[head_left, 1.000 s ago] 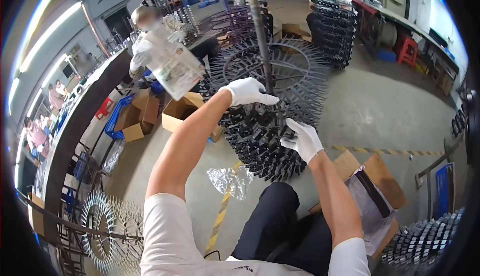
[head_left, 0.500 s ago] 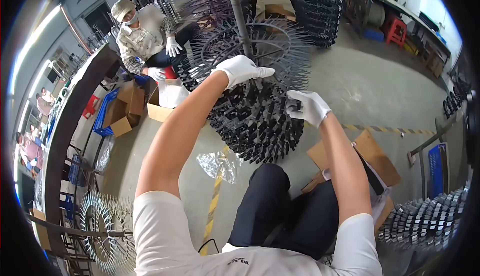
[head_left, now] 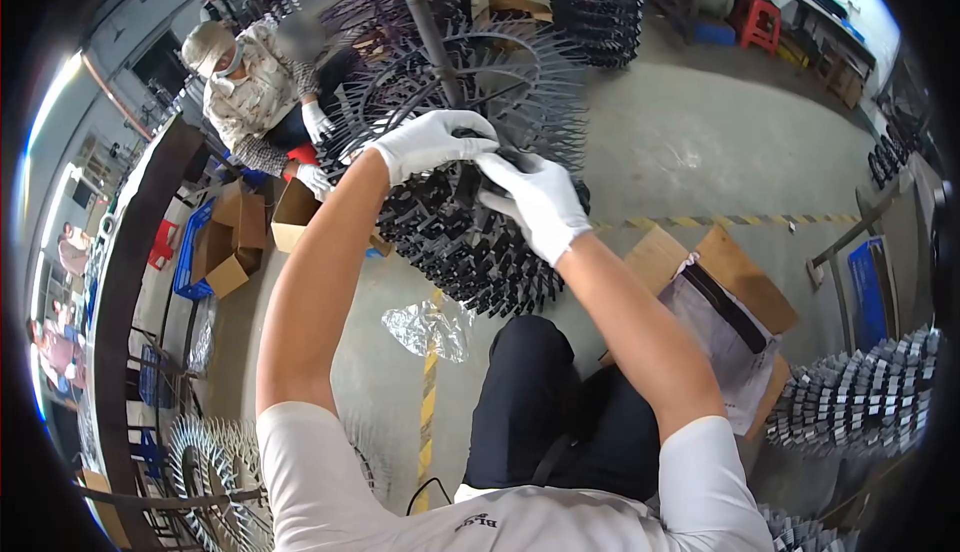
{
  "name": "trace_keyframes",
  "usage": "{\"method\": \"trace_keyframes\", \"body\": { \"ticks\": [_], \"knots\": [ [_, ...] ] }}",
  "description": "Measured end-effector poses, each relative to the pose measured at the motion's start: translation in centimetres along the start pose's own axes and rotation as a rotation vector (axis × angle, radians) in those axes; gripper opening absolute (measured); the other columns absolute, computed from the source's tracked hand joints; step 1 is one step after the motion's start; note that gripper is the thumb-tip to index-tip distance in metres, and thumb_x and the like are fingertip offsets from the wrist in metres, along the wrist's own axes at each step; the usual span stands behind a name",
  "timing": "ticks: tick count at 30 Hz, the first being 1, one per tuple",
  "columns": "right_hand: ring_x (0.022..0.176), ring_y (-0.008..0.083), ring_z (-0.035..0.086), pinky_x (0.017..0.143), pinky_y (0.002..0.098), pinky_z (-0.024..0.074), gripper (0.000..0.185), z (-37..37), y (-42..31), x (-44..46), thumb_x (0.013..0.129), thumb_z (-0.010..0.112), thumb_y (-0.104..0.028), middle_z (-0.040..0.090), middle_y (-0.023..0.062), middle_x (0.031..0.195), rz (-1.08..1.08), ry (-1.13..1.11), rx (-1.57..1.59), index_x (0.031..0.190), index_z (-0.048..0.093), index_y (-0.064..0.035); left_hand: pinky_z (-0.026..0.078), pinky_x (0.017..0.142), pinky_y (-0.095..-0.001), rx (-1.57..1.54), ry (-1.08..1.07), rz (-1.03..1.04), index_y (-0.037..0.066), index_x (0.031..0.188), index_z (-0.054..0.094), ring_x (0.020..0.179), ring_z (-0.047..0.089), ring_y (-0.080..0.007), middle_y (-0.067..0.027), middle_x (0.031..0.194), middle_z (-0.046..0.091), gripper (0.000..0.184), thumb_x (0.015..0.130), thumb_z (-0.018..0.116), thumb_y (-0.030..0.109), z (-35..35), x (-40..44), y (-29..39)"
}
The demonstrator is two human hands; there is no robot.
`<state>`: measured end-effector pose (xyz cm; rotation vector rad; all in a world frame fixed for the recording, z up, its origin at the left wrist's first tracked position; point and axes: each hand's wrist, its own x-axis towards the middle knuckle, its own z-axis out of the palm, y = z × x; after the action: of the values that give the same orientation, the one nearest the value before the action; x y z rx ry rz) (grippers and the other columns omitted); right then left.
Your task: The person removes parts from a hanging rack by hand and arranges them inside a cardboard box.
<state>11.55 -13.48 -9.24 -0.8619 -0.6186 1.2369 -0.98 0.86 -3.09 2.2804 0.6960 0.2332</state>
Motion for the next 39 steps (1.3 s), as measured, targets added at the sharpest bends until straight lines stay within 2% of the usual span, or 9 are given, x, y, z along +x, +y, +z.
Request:
{"method": "trace_keyframes", "body": {
  "ticks": [4, 8, 13, 16, 18, 20, 24, 29, 39],
  "knots": [
    [0.090, 0.0132, 0.065, 0.075, 0.0306, 0.0591, 0.032, 0.7, 1.0, 0.7, 0.089, 0.075, -0.017, 0.068, 0.0049, 0.101, -0.016, -0.007, 0.031, 0.114, 0.067, 0.0023, 0.044, 0.058, -0.0202, -0.081, -0.023, -0.132, 0.010, 0.104, 0.070, 0.069, 0.051, -0.0014, 0.0060, 0.089, 0.062, 0.019, 0.095, 0.070, 0.026, 0.0, -0.6, 1.0],
    [0.086, 0.0159, 0.066, 0.074, 0.0314, 0.0622, 0.025, -2.3, -1.4, -0.4, 0.087, 0.075, -0.011, 0.068, 0.0085, 0.099, 0.011, -0.009, -0.101, 0.106, 0.069, 0.0044, 0.047, 0.079, -0.0232, 0.007, -0.011, -0.139, 0.007, 0.108, 0.069, 0.088, 0.056, -0.0059, 0.0028, 0.095, 0.065, 0.027, 0.095, 0.071, 0.030, 0.0, -0.4, 0.5],
    [0.084, 0.0176, 0.064, 0.077, 0.0331, 0.0617, 0.023, -11.0, -1.7, -0.9, 0.090, 0.071, -0.009, 0.065, 0.0093, 0.094, 0.041, 0.180, -0.036, 0.108, 0.065, 0.0051, 0.049, 0.084, -0.0251, -0.053, 0.065, 0.009, 0.004, 0.116, 0.069, 0.093, 0.060, -0.0086, -0.0001, 0.104, 0.069, 0.032, 0.095, 0.070, 0.028, -0.1, -0.9, 0.8],
    [0.087, 0.0195, 0.065, 0.081, 0.0388, 0.0615, 0.022, -12.2, 0.5, -0.4, 0.091, 0.070, -0.009, 0.065, 0.0100, 0.097, 0.173, 0.116, 0.019, 0.107, 0.066, 0.0050, 0.051, 0.083, -0.0292, 0.230, 0.706, 0.220, -0.002, 0.109, 0.069, 0.089, 0.066, -0.0162, -0.0110, 0.099, 0.072, 0.021, 0.093, 0.066, 0.010, 1.8, -4.9, 6.5],
    [0.092, 0.0208, 0.066, 0.085, 0.0411, 0.0607, 0.024, -11.8, 1.1, 0.6, 0.092, 0.068, -0.009, 0.066, 0.0110, 0.102, 0.179, 0.038, 0.074, 0.111, 0.066, 0.0061, 0.052, 0.082, -0.0322, 0.264, 0.800, 0.372, 0.000, 0.101, 0.069, 0.089, 0.068, -0.0210, -0.0135, 0.096, 0.072, 0.014, 0.089, 0.064, 0.005, 4.4, -8.5, 8.3],
    [0.104, 0.0222, 0.064, 0.089, 0.0428, 0.0594, 0.034, -11.4, 1.6, 1.5, 0.094, 0.068, -0.013, 0.065, 0.0123, 0.112, 0.193, -0.057, 0.089, 0.121, 0.062, 0.0078, 0.053, 0.082, -0.0357, 0.434, 0.634, 0.576, 0.003, 0.097, 0.069, 0.091, 0.070, -0.0266, -0.0128, 0.099, 0.072, 0.013, 0.085, 0.066, 0.005, 8.4, -10.3, 7.2],
    [0.111, 0.0237, 0.061, 0.092, 0.0418, 0.0588, 0.041, -8.8, 0.8, 1.8, 0.095, 0.068, -0.016, 0.063, 0.0128, 0.120, 0.250, -0.079, 0.078, 0.127, 0.058, 0.0079, 0.050, 0.090, -0.0438, 0.639, 0.622, 0.436, 0.005, 0.105, 0.067, 0.108, 0.064, -0.0340, -0.0178, 0.126, 0.063, 0.028, 0.077, 0.070, 0.008, 14.0, -9.8, 3.2],
    [0.106, 0.0218, 0.061, 0.087, 0.0392, 0.0604, 0.032, -8.3, 1.3, 2.4, 0.095, 0.069, -0.016, 0.064, 0.0114, 0.114, 0.269, -0.073, 0.007, 0.119, 0.065, 0.0043, 0.044, 0.107, -0.0504, 0.646, 0.415, 0.283, 0.007, 0.088, 0.072, 0.132, 0.048, -0.0436, -0.0219, 0.146, 0.048, 0.023, 0.067, 0.062, 0.005, 13.6, -6.8, 0.4],
    [0.087, 0.0202, 0.066, 0.081, 0.0413, 0.0618, 0.021, -9.2, 3.0, 0.0, 0.090, 0.073, -0.009, 0.067, 0.0098, 0.094, 0.267, 0.073, 0.065, 0.106, 0.066, 0.0028, 0.052, 0.091, -0.0452, 0.696, 0.376, 0.337, 0.010, 0.073, 0.068, 0.129, 0.054, -0.0403, -0.0236, 0.148, 0.047, 0.013, 0.063, 0.062, 0.004, 11.5, -6.3, 0.3]
  ]
}}
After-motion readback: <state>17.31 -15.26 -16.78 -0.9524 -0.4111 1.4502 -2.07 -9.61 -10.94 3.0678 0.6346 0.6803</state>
